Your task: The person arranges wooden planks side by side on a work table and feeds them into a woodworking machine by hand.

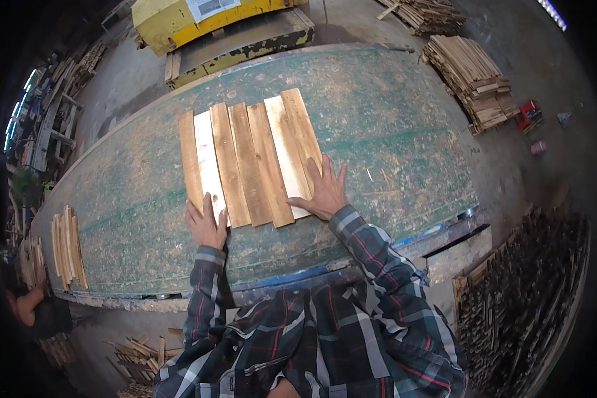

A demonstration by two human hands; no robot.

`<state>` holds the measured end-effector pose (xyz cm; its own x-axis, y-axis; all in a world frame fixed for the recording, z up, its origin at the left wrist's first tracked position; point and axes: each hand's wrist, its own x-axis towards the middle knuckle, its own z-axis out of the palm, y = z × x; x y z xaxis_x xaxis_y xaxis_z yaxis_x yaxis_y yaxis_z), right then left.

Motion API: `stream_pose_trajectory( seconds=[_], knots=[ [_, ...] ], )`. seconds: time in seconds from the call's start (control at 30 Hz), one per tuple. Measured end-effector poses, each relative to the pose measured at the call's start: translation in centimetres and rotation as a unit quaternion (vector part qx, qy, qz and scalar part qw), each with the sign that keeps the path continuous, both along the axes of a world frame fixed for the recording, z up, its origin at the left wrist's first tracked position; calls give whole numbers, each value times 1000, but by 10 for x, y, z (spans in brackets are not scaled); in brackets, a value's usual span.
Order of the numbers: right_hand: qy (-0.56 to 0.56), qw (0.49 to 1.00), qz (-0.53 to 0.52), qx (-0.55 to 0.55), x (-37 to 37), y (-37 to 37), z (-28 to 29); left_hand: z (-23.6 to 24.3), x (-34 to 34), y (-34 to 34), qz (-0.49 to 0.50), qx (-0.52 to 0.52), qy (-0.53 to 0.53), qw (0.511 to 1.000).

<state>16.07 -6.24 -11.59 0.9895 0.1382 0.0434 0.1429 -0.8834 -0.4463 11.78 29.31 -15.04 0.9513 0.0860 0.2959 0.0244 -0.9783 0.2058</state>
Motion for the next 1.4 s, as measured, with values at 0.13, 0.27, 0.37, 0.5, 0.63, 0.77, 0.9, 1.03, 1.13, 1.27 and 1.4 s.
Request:
stream_pose_trajectory(
  seconds=[0.13,0.27,0.37,0.5,0.63,0.77,0.9,1.03,1.13,1.27,1.4],
  knots=[
    [-16,995,19,-94,-46,6,15,24,-46,-6,14,60,62,996],
    [-57,994,61,-73,-70,10,13,46,-51,-67,-126,34,43,991],
    [-99,993,52,-38,-60,17,-2,25,-38,-83,-168,70,42,982],
    [-101,994,27,14,-53,21,7,14,-19,-81,-148,114,5,982],
    [-112,993,29,38,-48,18,10,24,-18,-81,-150,86,5,985],
    [-118,992,-13,43,-52,-4,20,38,-30,-60,-90,22,3,996],
    [-63,998,2,12,-42,-20,13,53,-34,-28,56,89,62,993],
    [-22,999,36,-18,-39,6,23,43,-36,-11,79,-30,148,985],
    [-39,998,25,-31,-34,6,20,38,-29,-23,52,-18,86,995],
    [-78,996,37,-12,-26,16,7,32,-28,-11,4,13,62,998],
    [-64,997,47,-24,-5,21,11,37,-11,-10,4,13,86,996]
  ],
)
